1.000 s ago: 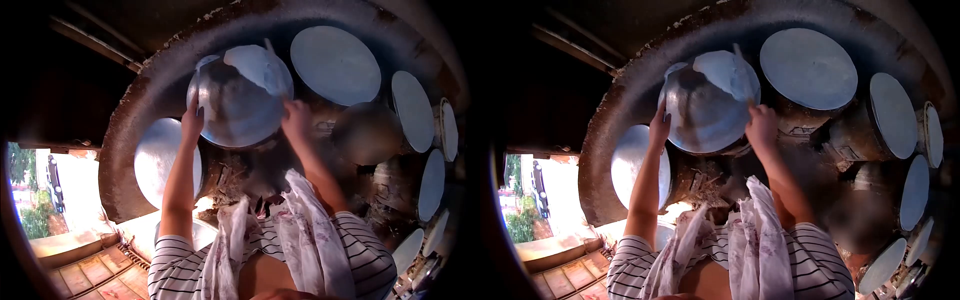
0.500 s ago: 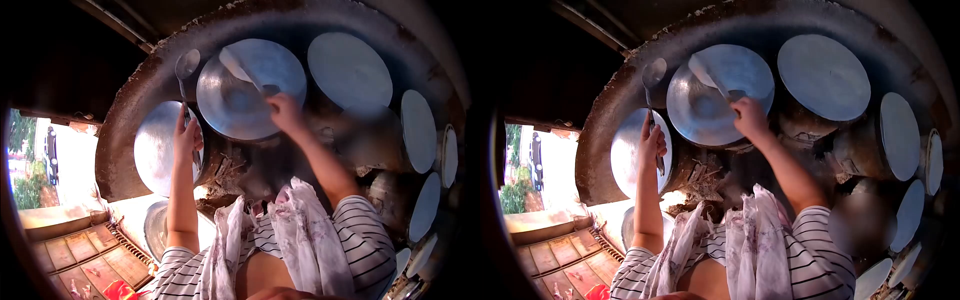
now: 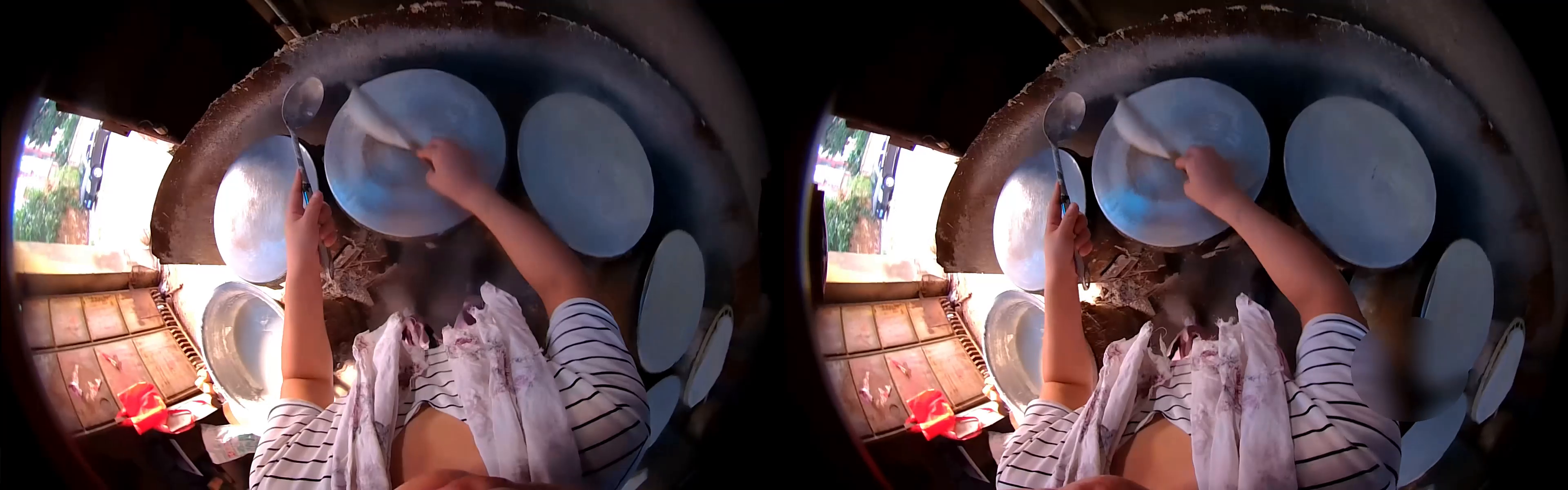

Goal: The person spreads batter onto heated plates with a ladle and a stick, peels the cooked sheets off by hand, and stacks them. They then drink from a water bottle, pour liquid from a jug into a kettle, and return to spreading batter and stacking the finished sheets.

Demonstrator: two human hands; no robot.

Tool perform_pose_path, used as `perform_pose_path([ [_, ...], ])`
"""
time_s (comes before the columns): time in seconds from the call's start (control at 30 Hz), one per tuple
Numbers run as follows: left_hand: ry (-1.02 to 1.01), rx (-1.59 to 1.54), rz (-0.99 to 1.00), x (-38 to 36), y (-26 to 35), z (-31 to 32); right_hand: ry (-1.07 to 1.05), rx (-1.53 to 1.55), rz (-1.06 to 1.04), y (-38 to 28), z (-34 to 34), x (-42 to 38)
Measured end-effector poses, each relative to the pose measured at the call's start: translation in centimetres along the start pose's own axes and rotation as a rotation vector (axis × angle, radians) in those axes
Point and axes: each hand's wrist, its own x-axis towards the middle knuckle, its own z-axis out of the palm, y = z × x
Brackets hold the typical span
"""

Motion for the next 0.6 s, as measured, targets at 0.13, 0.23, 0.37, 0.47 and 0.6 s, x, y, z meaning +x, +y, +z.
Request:
perform_pose_path([
  [0.13,0.018,-0.017,0.047,-1.1,-0.9,0.3,-0.017,0.196,-0.109,2.7,-5.9,-1.8],
  [0.23,0.035,-0.025,0.054,-2.8,-1.2,1.1,0.112,-0.171,-0.089,9.0,-7.1,0.7],
  [0.37,0.168,-0.035,0.038,-4.0,-1.4,3.2,-0.145,-0.041,-0.239,6.7,-3.6,4.1],
  [0.47,0.233,-0.002,0.055,-5.5,-0.9,3.1,-0.274,0.165,-0.332,6.3,-3.1,3.1],
  [0.6,0.253,0.082,0.062,-7.2,-0.4,1.3,-0.337,0.326,-0.474,9.4,-7.2,1.2],
])
